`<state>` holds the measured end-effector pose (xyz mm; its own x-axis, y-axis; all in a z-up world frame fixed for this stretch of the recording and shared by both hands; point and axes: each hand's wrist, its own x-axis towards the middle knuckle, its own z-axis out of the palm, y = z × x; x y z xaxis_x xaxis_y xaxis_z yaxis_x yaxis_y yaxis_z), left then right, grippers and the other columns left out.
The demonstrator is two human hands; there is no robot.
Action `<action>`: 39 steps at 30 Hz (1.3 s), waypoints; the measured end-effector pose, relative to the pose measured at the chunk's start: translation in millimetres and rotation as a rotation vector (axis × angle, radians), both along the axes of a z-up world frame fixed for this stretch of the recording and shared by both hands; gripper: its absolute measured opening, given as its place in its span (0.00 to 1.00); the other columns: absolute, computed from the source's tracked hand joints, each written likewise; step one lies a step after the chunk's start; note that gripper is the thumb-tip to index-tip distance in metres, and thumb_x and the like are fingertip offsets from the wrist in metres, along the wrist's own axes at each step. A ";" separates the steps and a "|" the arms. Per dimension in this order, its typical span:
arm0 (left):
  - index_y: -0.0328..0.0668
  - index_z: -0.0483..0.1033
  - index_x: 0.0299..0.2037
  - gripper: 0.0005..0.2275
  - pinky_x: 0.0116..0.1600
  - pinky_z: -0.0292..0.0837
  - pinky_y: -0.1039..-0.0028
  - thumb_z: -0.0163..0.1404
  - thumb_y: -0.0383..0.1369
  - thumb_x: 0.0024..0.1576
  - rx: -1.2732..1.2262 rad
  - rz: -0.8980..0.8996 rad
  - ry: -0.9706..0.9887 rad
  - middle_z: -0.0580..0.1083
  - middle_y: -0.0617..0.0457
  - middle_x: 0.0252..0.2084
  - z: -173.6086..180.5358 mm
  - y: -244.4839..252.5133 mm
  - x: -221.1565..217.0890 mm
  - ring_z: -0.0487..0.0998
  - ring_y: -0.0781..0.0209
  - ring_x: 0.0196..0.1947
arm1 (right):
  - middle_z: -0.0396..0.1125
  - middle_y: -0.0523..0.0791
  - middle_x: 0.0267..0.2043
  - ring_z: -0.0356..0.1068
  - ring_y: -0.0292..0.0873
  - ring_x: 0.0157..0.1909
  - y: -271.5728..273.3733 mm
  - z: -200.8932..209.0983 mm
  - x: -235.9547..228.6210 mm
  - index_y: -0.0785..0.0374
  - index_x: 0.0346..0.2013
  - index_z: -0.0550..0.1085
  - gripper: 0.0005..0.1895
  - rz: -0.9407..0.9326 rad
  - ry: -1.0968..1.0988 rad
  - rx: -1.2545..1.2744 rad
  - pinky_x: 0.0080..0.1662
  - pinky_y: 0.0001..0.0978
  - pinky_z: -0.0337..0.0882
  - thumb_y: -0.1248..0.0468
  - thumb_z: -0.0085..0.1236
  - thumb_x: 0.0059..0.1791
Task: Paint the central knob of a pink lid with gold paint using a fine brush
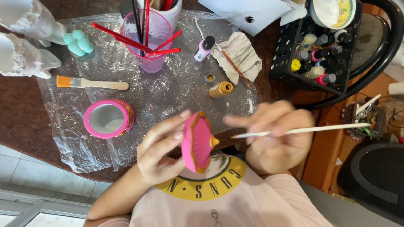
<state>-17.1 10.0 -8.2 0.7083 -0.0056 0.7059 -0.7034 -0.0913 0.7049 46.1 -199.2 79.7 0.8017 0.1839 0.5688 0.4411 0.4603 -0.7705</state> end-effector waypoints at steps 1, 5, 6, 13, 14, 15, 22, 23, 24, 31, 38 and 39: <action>0.38 0.63 0.65 0.24 0.69 0.81 0.50 0.60 0.31 0.62 -0.005 -0.011 0.004 0.68 0.30 0.63 -1.1 2.4 -1.5 0.75 0.27 0.66 | 0.67 0.50 0.39 0.66 0.41 0.34 -7.5 -1.6 6.6 0.62 0.42 0.69 0.03 -0.011 0.004 -0.005 0.51 0.57 0.83 0.68 0.55 0.55; 0.43 0.58 0.72 0.32 0.75 0.77 0.46 0.62 0.34 0.60 -0.092 0.048 0.035 0.64 0.33 0.67 -5.8 1.8 -1.2 0.71 0.31 0.70 | 0.64 0.51 0.38 0.66 0.43 0.42 -18.8 -8.3 20.7 0.61 0.42 0.66 0.04 -0.548 -0.229 -0.318 0.59 0.51 0.80 0.66 0.52 0.56; 0.44 0.58 0.72 0.32 0.77 0.74 0.43 0.61 0.35 0.59 -0.171 0.067 0.048 0.64 0.35 0.68 -6.5 0.1 -0.3 0.70 0.33 0.71 | 0.66 0.53 0.35 0.66 0.46 0.41 -15.6 -10.1 21.6 0.59 0.40 0.66 0.07 -0.734 -0.239 -0.512 0.61 0.49 0.78 0.61 0.53 0.57; 0.42 0.59 0.70 0.32 0.77 0.75 0.44 0.61 0.36 0.57 -0.196 0.212 0.101 0.65 0.35 0.65 -8.4 -8.6 -0.9 0.73 0.32 0.68 | 0.73 0.48 0.41 0.66 0.50 0.45 -42.4 -54.4 23.1 0.61 0.38 0.73 0.02 -0.691 -0.450 -0.969 0.64 0.54 0.66 0.68 0.59 0.53; 0.42 0.59 0.70 0.32 0.76 0.75 0.45 0.61 0.38 0.57 -0.174 0.214 0.111 0.65 0.33 0.65 -8.0 -7.6 -1.0 0.73 0.31 0.68 | 0.74 0.46 0.40 0.66 0.49 0.44 -42.3 -58.6 23.9 0.60 0.37 0.74 0.03 -0.707 -0.491 -0.981 0.64 0.52 0.64 0.70 0.60 0.52; 0.42 0.59 0.70 0.32 0.76 0.76 0.46 0.60 0.39 0.58 -0.152 0.219 0.120 0.65 0.31 0.65 -7.4 -6.8 -1.3 0.74 0.30 0.67 | 0.74 0.44 0.40 0.66 0.48 0.43 -42.3 -62.6 25.0 0.59 0.36 0.74 0.05 -0.721 -0.533 -0.993 0.65 0.51 0.61 0.71 0.62 0.51; 0.46 0.59 0.71 0.34 0.77 0.75 0.42 0.63 0.36 0.57 -0.149 0.195 0.129 0.64 0.32 0.65 -8.5 -5.6 -0.1 0.73 0.33 0.68 | 0.75 0.42 0.38 0.66 0.47 0.43 -36.1 -70.5 30.8 0.56 0.35 0.75 0.08 -0.764 -0.515 -0.995 0.65 0.50 0.58 0.72 0.64 0.49; 0.45 0.58 0.72 0.34 0.78 0.74 0.42 0.62 0.36 0.57 -0.146 0.181 0.132 0.64 0.31 0.66 -7.9 -4.9 0.0 0.73 0.33 0.68 | 0.75 0.41 0.37 0.66 0.47 0.42 -35.8 -71.7 31.5 0.56 0.35 0.76 0.07 -0.768 -0.518 -0.997 0.65 0.50 0.58 0.72 0.65 0.49; 0.45 0.58 0.72 0.34 0.78 0.73 0.42 0.62 0.35 0.57 -0.143 0.167 0.136 0.64 0.30 0.66 -7.3 -4.4 0.1 0.72 0.34 0.68 | 0.75 0.41 0.37 0.66 0.47 0.42 -35.6 -72.8 32.2 0.56 0.34 0.76 0.07 -0.772 -0.522 -0.998 0.65 0.50 0.58 0.71 0.66 0.48; 0.44 0.58 0.72 0.33 0.77 0.74 0.40 0.62 0.36 0.58 -0.153 0.165 0.123 0.65 0.31 0.64 -8.0 -5.9 1.5 0.73 0.31 0.68 | 0.75 0.38 0.39 0.66 0.46 0.41 -33.0 -75.2 34.0 0.54 0.35 0.77 0.08 -0.766 -0.572 -1.028 0.63 0.48 0.59 0.71 0.66 0.49; 0.44 0.58 0.72 0.33 0.77 0.75 0.42 0.62 0.36 0.58 -0.137 0.158 0.131 0.65 0.30 0.65 -7.0 -4.9 1.4 0.73 0.34 0.68 | 0.76 0.38 0.39 0.66 0.46 0.41 -32.4 -76.8 35.5 0.55 0.34 0.78 0.07 -0.767 -0.577 -1.027 0.63 0.48 0.59 0.71 0.66 0.48; 0.44 0.58 0.72 0.33 0.77 0.75 0.41 0.62 0.36 0.58 -0.134 0.157 0.127 0.65 0.31 0.65 -7.1 -4.5 1.6 0.73 0.34 0.68 | 0.76 0.39 0.39 0.66 0.46 0.41 -31.7 -75.5 35.3 0.55 0.34 0.78 0.07 -0.768 -0.576 -1.028 0.63 0.48 0.59 0.71 0.66 0.48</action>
